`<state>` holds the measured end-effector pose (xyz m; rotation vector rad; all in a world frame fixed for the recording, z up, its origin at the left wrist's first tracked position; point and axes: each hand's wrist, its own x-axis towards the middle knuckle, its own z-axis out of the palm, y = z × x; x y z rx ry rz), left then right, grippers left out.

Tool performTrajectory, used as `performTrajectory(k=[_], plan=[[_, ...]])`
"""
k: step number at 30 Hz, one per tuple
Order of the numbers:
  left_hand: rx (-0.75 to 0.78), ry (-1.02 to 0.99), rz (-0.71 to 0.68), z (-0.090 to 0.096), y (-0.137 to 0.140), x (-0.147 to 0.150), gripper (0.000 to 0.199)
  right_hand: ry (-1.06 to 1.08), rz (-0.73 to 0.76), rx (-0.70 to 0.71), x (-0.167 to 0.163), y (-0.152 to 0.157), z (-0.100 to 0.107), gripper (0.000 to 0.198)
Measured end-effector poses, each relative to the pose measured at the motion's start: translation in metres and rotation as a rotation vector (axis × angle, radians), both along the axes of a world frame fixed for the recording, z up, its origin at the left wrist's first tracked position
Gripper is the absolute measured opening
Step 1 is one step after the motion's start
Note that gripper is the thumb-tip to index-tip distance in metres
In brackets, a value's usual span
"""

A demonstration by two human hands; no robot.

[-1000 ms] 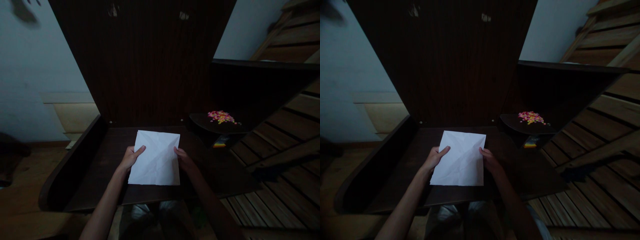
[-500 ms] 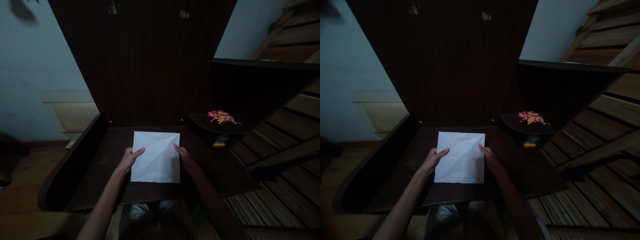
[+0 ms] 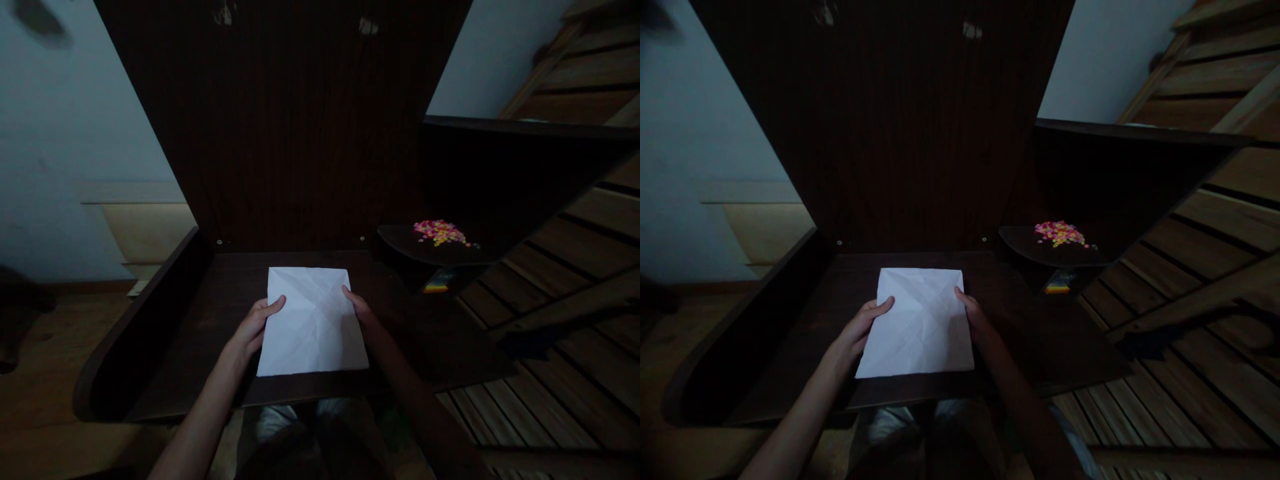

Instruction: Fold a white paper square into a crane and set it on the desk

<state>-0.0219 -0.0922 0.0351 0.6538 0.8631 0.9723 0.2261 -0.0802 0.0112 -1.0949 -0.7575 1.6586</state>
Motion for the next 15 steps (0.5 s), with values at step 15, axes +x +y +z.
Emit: performTrajectory(k=[15], plan=[[-0.072, 0.069, 0.0, -0.009, 0.001, 0.011, 0.037, -0.047, -0.031, -0.035, 0.01, 0.036, -0.011, 0.03]])
